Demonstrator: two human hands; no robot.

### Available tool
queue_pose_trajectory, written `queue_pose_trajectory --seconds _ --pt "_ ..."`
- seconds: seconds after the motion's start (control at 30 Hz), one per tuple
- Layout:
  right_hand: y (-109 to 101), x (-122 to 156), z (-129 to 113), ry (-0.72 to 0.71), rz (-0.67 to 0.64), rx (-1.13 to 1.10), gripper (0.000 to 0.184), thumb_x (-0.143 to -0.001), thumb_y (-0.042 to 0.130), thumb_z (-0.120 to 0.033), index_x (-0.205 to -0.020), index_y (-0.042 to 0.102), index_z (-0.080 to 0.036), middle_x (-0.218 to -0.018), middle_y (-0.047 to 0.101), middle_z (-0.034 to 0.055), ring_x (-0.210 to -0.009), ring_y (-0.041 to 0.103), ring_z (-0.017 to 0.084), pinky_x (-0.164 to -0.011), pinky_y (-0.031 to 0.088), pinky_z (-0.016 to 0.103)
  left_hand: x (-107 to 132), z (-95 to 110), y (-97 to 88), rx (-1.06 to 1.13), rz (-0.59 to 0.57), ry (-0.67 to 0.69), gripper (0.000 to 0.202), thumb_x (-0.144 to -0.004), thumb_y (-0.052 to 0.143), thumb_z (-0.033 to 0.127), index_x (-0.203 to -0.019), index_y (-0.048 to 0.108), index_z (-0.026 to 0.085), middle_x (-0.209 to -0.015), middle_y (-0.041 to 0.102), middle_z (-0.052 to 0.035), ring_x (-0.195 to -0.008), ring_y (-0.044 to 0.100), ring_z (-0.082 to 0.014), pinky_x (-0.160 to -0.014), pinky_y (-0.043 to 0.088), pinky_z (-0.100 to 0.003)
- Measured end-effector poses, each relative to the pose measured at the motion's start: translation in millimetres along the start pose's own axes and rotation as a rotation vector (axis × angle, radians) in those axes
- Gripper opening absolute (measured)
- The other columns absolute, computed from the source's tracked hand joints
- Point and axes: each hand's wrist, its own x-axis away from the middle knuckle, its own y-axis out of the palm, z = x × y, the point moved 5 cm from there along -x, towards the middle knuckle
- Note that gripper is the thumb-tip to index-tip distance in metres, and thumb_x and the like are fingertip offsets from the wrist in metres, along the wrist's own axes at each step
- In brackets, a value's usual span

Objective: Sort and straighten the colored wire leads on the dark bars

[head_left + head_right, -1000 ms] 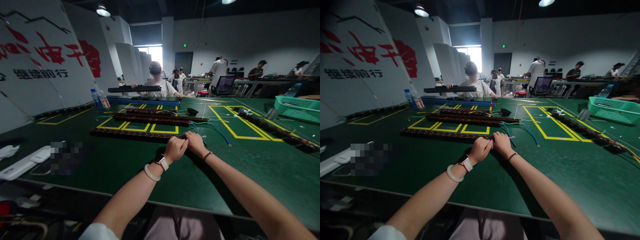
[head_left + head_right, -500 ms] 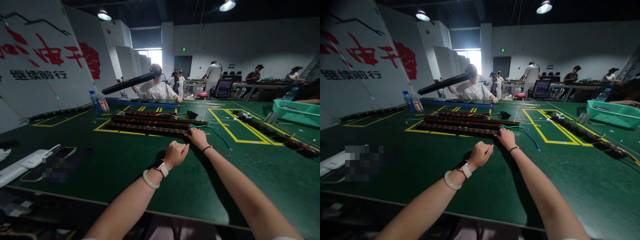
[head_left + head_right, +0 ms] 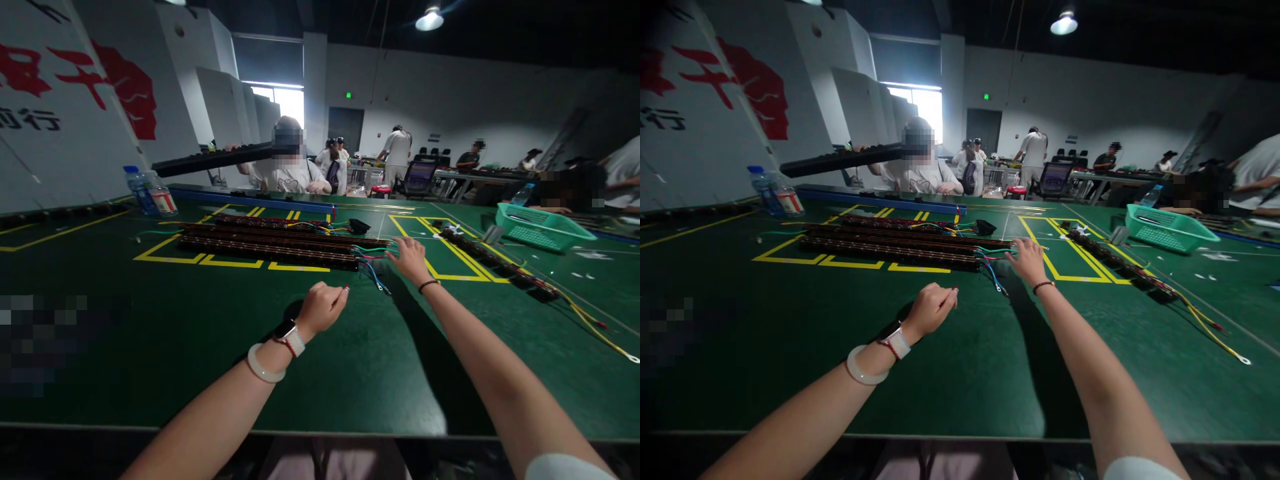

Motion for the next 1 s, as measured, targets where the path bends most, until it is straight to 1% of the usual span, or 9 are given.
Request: queue_pose_trajectory --seconds 0.13,0.27,0.33,0.43,0.53,0.63,0.77,0.9,1.0 --pt "-23 28 128 0.255 -0.062 0.185 0.053 -0.086 0.053 -0.044 -0.124 0.053 -0.007 -0.116 0.053 0.0254 -0.105 0.048 0.033 -0.084 0.034 0.043 -1 -2 0.8 0.013 -0.008 -0.019 0.045 -0.096 0.034 0.032 -0.061 0.057 0.017 -0.059 0.060 -0.0008 -0.057 0.053 -0.0114 -0.066 0.034 -0.028" --pt "-46 87 241 0.522 -0.097 0.299 0.045 -0.080 0.056 -0.036 -0.110 0.060 -0.003 -0.105 0.055 0.0322 -0.104 0.050 0.037 -0.080 0.033 0.048 -2 -3 1.4 0.035 -0.007 -0.046 0.044 -0.095 0.034 0.032 -0.061 0.058 0.018 -0.059 0.060 0.0003 -0.058 0.053 -0.0114 -0.067 0.034 -0.027" --pt "-48 120 288 0.696 -0.132 0.334 0.046 -0.073 0.059 -0.035 -0.108 0.061 -0.005 -0.105 0.055 0.0315 -0.107 0.050 0.037 -0.081 0.032 0.048 -3 -3 2.8 0.043 -0.016 -0.054 0.044 -0.095 0.035 0.032 -0.062 0.058 0.018 -0.060 0.060 0.0009 -0.059 0.053 -0.0113 -0.067 0.034 -0.027" --pt "-43 153 336 0.745 -0.070 0.286 0.058 -0.066 0.055 -0.040 -0.116 0.056 -0.013 -0.112 0.054 0.0296 -0.114 0.046 0.037 -0.085 0.029 0.051 -4 -3 5.9 0.040 -0.034 -0.059 0.044 -0.095 0.034 0.032 -0.061 0.058 0.018 -0.059 0.060 0.0012 -0.059 0.052 -0.0114 -0.067 0.034 -0.026" --pt "-31 168 370 0.761 -0.044 0.204 0.074 -0.059 0.050 -0.053 -0.124 0.050 -0.018 -0.120 0.050 0.0308 -0.118 0.043 0.040 -0.085 0.025 0.056 -5 -4 8.6 0.028 -0.049 -0.073 0.044 -0.095 0.034 0.033 -0.061 0.058 0.018 -0.059 0.060 0.0011 -0.059 0.052 -0.0115 -0.066 0.034 -0.026" --pt "-18 167 395 0.787 -0.114 0.128 0.090 -0.048 0.049 -0.065 -0.126 0.049 -0.021 -0.118 0.050 0.0322 -0.119 0.042 0.042 -0.084 0.023 0.058 -5 -5 9.5 0.010 -0.056 -0.105 0.045 -0.095 0.034 0.033 -0.061 0.059 0.018 -0.059 0.061 0.0011 -0.060 0.052 -0.0115 -0.065 0.034 -0.025" --pt "-11 157 417 0.950 -0.116 0.061 0.108 -0.028 0.050 -0.077 -0.122 0.055 -0.025 -0.111 0.048 0.0382 -0.115 0.043 0.046 -0.071 0.023 0.057 -6 -6 9.8 0.009 -0.073 -0.142 0.047 -0.095 0.033 0.034 -0.062 0.060 0.018 -0.061 0.062 0.0011 -0.061 0.053 -0.0115 -0.066 0.035 -0.025" --pt "-13 146 414 1.023 -0.080 0.066 0.120 -0.012 0.048 -0.082 -0.118 0.061 -0.026 -0.112 0.043 0.0420 -0.118 0.036 0.051 -0.067 0.019 0.058 -6 -6 10.8 0.022 -0.085 -0.150 0.046 -0.096 0.033 0.034 -0.062 0.061 0.019 -0.062 0.062 0.0016 -0.061 0.053 -0.0112 -0.066 0.035 -0.025" --pt "-17 144 398 0.989 -0.091 0.102 0.119 -0.017 0.040 -0.088 -0.115 0.063 -0.026 -0.110 0.044 0.0417 -0.118 0.035 0.051 -0.066 0.018 0.058 -5 -6 11.4 0.035 -0.089 -0.154 0.046 -0.096 0.034 0.034 -0.062 0.060 0.019 -0.062 0.062 0.0021 -0.061 0.053 -0.0111 -0.066 0.035 -0.025"
